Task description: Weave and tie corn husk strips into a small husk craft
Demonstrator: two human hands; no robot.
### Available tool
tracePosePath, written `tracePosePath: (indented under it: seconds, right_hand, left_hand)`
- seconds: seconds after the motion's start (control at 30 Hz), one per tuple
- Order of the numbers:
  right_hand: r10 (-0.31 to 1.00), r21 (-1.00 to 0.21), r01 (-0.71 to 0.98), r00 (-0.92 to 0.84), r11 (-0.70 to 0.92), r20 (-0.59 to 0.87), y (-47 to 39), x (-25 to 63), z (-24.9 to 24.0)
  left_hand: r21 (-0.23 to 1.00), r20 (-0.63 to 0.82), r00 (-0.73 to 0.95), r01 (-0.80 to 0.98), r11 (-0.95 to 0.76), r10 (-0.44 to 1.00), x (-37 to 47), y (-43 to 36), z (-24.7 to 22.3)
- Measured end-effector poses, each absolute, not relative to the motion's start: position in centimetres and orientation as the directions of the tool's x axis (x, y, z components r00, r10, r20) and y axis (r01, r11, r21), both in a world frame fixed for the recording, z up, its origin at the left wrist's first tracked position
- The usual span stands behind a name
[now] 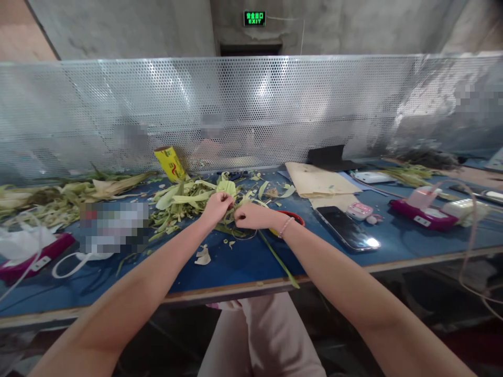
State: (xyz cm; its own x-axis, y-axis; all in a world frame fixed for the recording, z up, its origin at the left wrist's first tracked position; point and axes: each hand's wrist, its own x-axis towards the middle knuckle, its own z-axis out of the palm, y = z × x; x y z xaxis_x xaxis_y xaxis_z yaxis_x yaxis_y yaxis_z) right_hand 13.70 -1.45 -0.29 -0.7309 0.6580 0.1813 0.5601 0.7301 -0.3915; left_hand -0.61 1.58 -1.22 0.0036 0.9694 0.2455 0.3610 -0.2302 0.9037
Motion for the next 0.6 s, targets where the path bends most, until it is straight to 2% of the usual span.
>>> tracePosePath:
  seconds: [0.07, 0.13, 0.2, 0.3, 0.43, 0.53, 0.6]
  right_hand:
    - [0.672, -0.338, 0.585, -0.683, 0.738, 0.287, -1.0, 14.0, -0.4]
    - [0.662, -0.289, 0.597, -0.657, 0.749, 0.361, -0.6, 14.3, -0.5]
    - [0.656, -0.256, 0.607, -0.653, 0.752, 0.379, -0.2, 14.8, -0.4]
    - [0.697, -0.246, 0.657, -0.626, 0.713, 0.35, -0.3, 15.7, 0.2]
    - [0.873, -0.237, 0.846, -0.426, 0.477, 0.237, -0.6, 17.4, 1.2]
    - [0.95, -0.145, 0.939, -0.312, 0.312, 0.019, -0.7, 18.4, 1.5]
    - [0.952, -0.113, 0.959, -0.273, 0.259, -0.136, -0.9, 18.6, 1.6]
  left_hand:
    - [0.857, 0.231, 0.097, 0.451, -0.249, 0.968, -1.2, 1.5, -1.0]
    - [0.822, 0.137, 0.219, 0.519, -0.235, 0.966, -1.5, 1.1, -0.7]
    - [0.855, 0.008, 0.312, 0.491, -0.169, 0.95, -1.3, 0.6, -0.4]
    - [0.903, -0.06, 0.29, 0.424, -0.072, 0.955, -1.0, 0.1, 0.0]
    - [0.917, 0.057, 0.155, 0.383, -0.113, 0.986, -1.1, 0.6, 0.1]
    - [0.904, 0.191, 0.075, 0.376, -0.206, 0.979, -1.7, 1.3, 0.0]
    - [0.883, 0.246, 0.04, 0.402, -0.241, 0.968, -2.1, 1.6, -0.2]
